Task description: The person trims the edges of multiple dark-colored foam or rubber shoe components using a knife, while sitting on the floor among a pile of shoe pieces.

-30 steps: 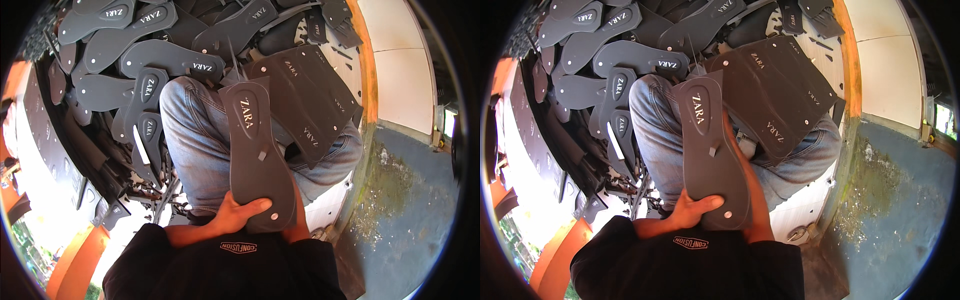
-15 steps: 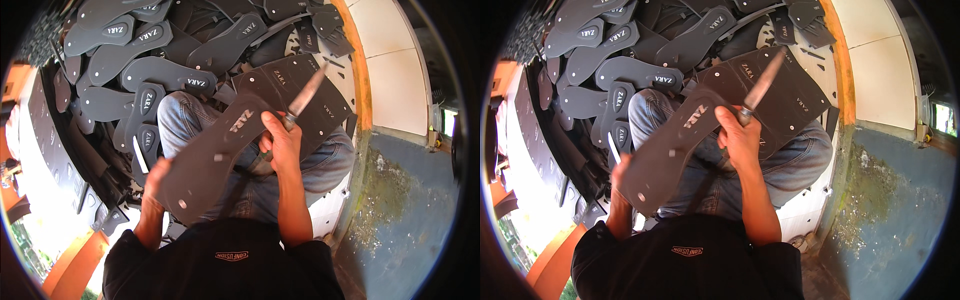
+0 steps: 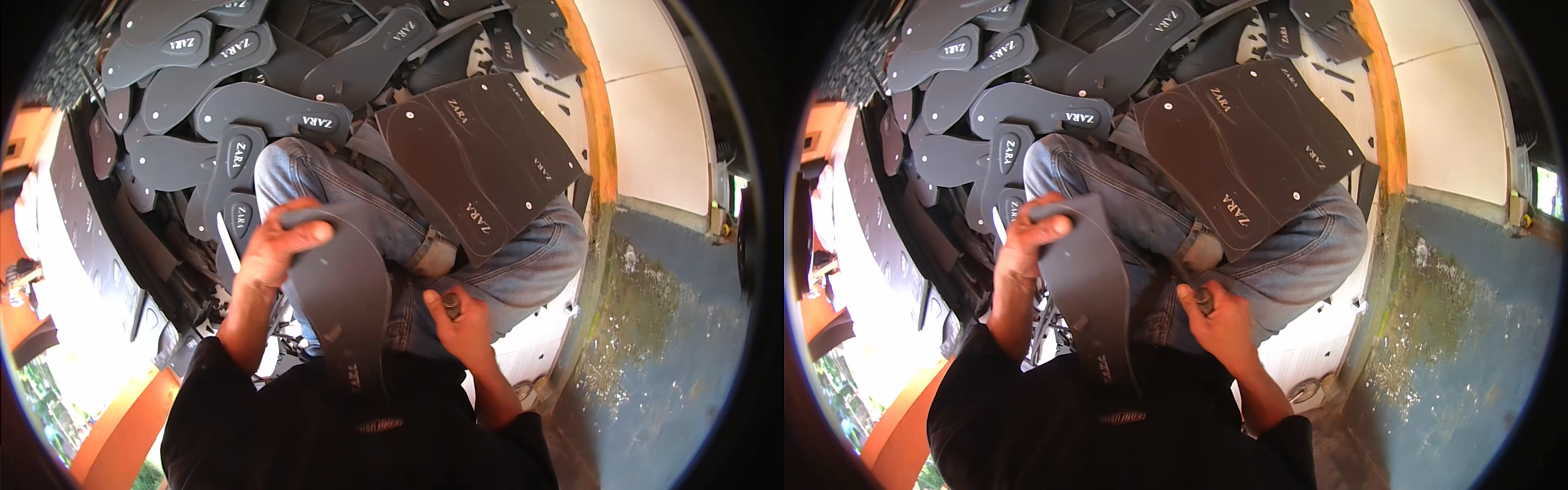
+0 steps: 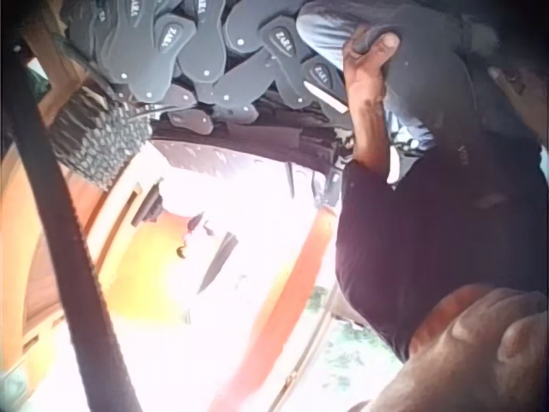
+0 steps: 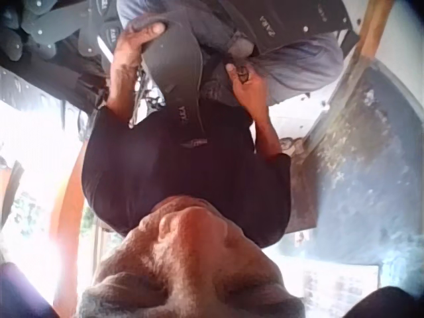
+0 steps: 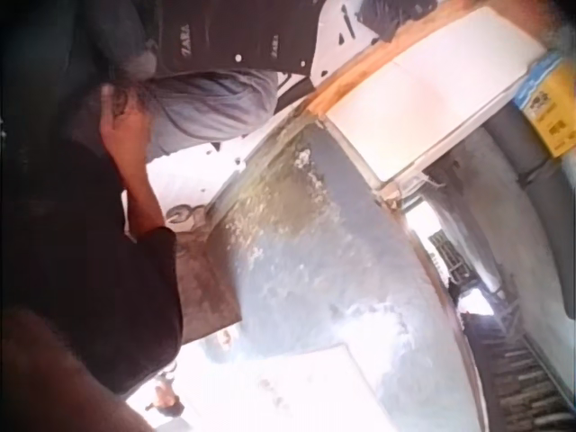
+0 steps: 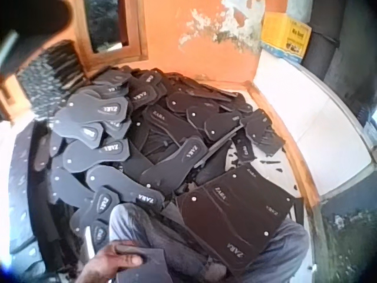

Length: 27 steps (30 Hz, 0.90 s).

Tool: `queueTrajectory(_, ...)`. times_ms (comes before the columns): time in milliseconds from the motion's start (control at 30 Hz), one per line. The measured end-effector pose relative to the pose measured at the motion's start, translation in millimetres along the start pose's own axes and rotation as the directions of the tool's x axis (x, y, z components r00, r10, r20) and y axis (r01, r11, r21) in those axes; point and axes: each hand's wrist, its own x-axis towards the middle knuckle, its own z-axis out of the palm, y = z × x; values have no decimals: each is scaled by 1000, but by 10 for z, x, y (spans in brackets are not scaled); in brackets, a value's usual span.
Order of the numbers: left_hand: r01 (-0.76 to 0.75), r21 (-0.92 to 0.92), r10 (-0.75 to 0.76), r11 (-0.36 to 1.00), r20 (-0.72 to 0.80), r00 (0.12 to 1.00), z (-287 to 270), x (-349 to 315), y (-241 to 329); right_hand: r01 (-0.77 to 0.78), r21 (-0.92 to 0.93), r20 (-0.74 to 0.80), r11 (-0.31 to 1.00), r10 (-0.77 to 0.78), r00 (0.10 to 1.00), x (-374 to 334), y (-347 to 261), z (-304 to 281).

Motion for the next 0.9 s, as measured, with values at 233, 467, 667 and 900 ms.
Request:
queueTrajectory(233, 242, -16, -237, 970, 144, 961, 375, 78, -94, 10, -90, 8, 996, -10, 1000, 8, 73, 2)
queueTrajectory(467, 301, 77, -310, 950, 139, 941, 478, 53, -33, 53, -113, 35, 992, -49, 998, 93, 116, -46)
queueTrajectory(667, 280, 203, -318, 938, 188, 929, 500, 52, 53, 230, -146, 161, 962, -206, 965, 586, -159, -38)
queueTrajectory(900, 248, 107, -265, 963, 197, 944, 500, -26, -60, 136, 275, 215, 952, -198, 956, 985, -448, 95)
